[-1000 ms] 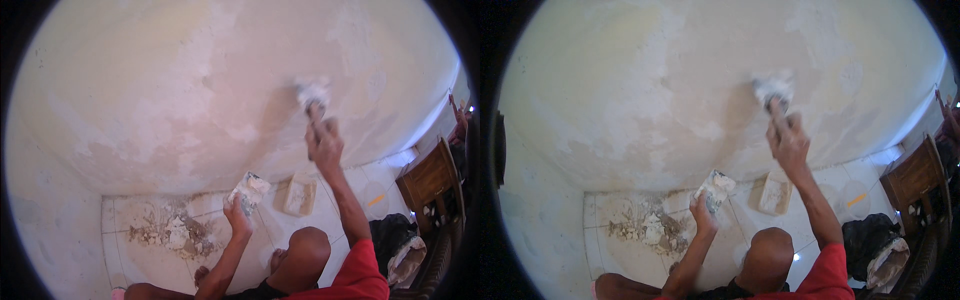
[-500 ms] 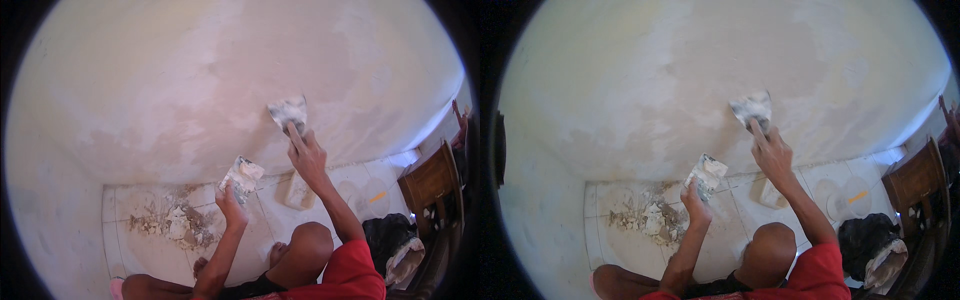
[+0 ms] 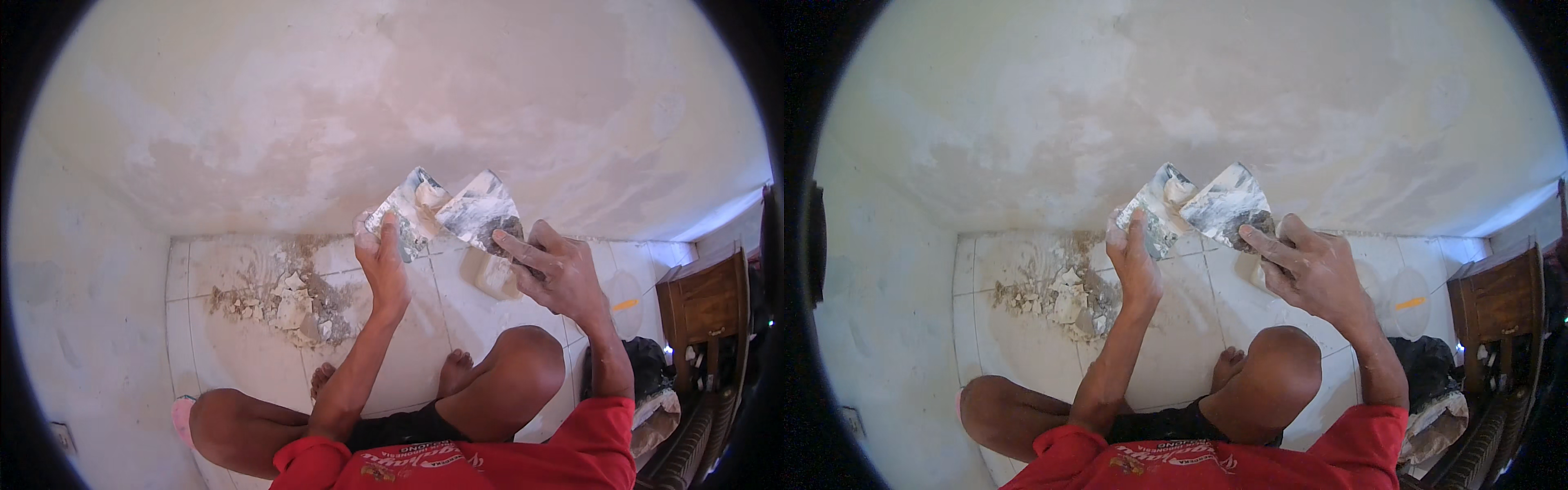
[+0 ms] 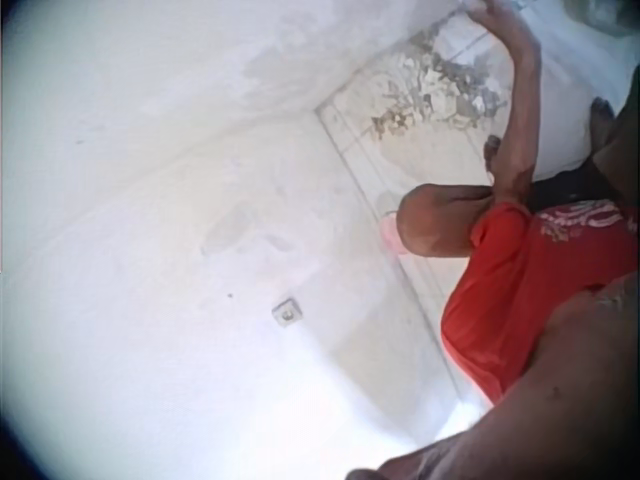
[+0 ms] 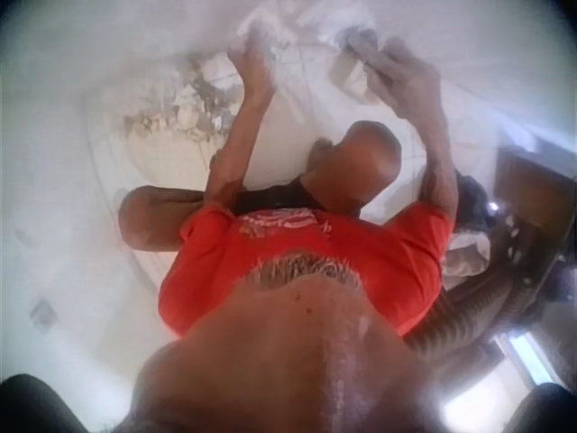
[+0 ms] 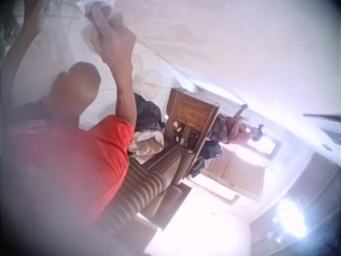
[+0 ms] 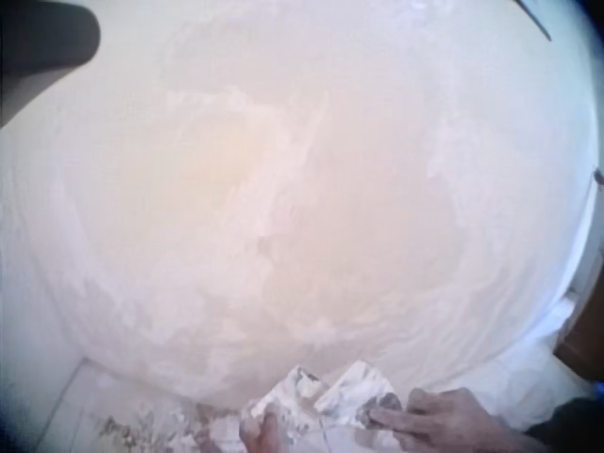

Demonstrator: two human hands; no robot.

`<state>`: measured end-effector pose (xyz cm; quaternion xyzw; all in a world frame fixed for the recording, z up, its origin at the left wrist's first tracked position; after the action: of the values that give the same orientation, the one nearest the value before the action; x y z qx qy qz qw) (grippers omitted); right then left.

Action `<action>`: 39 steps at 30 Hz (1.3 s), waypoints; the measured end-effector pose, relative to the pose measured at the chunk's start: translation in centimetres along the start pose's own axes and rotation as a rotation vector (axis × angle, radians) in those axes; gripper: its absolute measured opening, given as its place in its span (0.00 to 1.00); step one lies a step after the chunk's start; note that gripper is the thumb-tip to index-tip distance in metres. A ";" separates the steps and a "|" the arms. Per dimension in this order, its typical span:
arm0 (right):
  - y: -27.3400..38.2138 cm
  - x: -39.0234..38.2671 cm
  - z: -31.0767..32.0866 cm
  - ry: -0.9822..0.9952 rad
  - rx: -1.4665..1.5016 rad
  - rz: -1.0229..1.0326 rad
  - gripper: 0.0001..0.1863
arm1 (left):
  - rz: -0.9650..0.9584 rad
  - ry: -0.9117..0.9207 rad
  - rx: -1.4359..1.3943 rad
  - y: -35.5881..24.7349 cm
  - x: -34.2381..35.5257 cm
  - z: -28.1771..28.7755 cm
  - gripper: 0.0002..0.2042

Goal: The person applies putty to a wall using putty knives, repeatedly scooping paste from a container onto a putty knife and smoothing it onto the wall surface.

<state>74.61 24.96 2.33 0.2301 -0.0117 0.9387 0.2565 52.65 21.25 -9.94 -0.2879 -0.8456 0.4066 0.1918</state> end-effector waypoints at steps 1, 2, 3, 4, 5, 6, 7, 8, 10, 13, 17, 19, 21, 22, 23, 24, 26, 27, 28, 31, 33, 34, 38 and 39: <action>0.0 0.0 -0.1 0.000 0.000 -0.002 0.30 | -0.012 -0.002 0.005 -0.2 -0.1 -0.2 0.11; 0.1 0.0 -0.4 0.017 -0.064 0.036 0.29 | -0.011 0.001 0.005 -0.4 -0.2 -0.4 0.11; 0.2 0.1 -0.6 0.026 -0.129 0.076 0.27 | -0.042 -0.004 0.095 -0.8 -0.1 -0.4 0.11; 0.4 0.0 -0.4 0.015 -0.132 0.076 0.27 | -0.075 -0.008 0.185 -1.2 0.0 -0.4 0.11; 0.8 -0.3 -0.1 0.034 -0.122 0.055 0.27 | -0.085 0.002 0.184 -1.2 -0.2 -0.1 0.11; 1.0 0.0 0.0 0.036 -0.114 0.042 0.26 | -0.126 -0.032 0.169 -1.2 0.1 0.8 0.12; 0.7 -0.1 0.4 0.013 -0.138 0.035 0.26 | -0.152 -0.055 0.138 -1.0 0.3 0.9 0.12; -0.2 -0.3 0.8 0.037 -0.176 -0.011 0.27 | -0.165 -0.029 0.121 -1.0 0.7 0.8 0.12; -0.9 0.1 1.1 0.052 -0.208 -0.064 0.28 | -0.149 -0.106 0.163 -2.0 0.9 1.2 0.13; -1.8 3.3 2.7 -0.455 -0.290 -0.131 0.32 | -0.144 -0.127 0.114 -2.2 1.6 1.3 0.12; -5.2 8.3 0.4 -0.765 -0.273 -0.089 0.33 | -0.104 -0.141 0.074 -1.9 2.0 1.6 0.14; -6.6 10.1 -0.8 -0.868 -0.311 -0.040 0.34 | -0.094 -0.129 0.079 -1.7 2.0 1.7 0.14; -7.7 11.3 -2.0 -0.864 -0.368 -0.054 0.33 | -0.083 -0.114 0.083 -1.4 2.1 1.8 0.14; -8.1 11.7 -2.8 -0.856 -0.416 -0.073 0.33 | -0.086 -0.114 0.083 -1.2 2.3 2.1 0.14; -8.6 11.5 -3.9 -0.848 -0.449 -0.114 0.32 | -0.088 -0.111 0.082 -1.0 2.3 2.2 0.14; -8.8 11.0 -5.1 -0.854 -0.451 -0.113 0.32 | -0.093 -0.107 0.080 -1.1 2.4 2.3 0.14; -9.0 8.9 -7.0 -0.772 -0.373 -0.175 0.33 | -0.056 -0.134 0.050 -1.0 2.4 2.4 0.14; -8.5 7.4 -7.6 -0.775 -0.370 -0.176 0.33 | -0.059 -0.133 0.052 -1.1 2.2 2.8 0.14; -8.3 6.0 -8.1 -0.754 -0.318 -0.202 0.32 | -0.061 -0.125 0.062 -1.0 2.3 2.9 0.14; -8.3 5.2 -7.0 -0.785 -0.187 -0.297 0.32 | -0.044 -0.140 0.078 -0.4 2.2 2.7 0.15; -7.2 5.9 -4.6 -0.834 -0.102 -0.372 0.32 | -0.022 -0.166 0.096 0.2 2.4 3.1 0.15; -6.4 7.5 -2.8 -0.881 -0.053 -0.390 0.32 | -0.021 -0.139 0.075 0.5 2.6 3.6 0.15; -6.1 11.5 -2.2 -0.985 -0.019 -0.357 0.33 | 0.002 -0.098 0.017 1.3 2.4 3.1 0.14; -5.6 12.0 -3.1 -0.987 -0.015 -0.360 0.33 | 0.001 -0.097 0.022 1.2 2.4 3.1 0.14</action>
<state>66.88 35.95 4.25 0.6414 -0.0981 0.6597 0.3792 49.49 21.66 -12.55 -0.2660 -0.8494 0.4293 0.1534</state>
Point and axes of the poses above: each hand's wrist, its own x-axis towards the middle knuckle, its own z-axis out of the back of the hand, y = z × x, the point moved 4 cm from there along x, towards the middle knuckle, and after that the axes turned 3 degrees about -y, right-handed, at the moved point
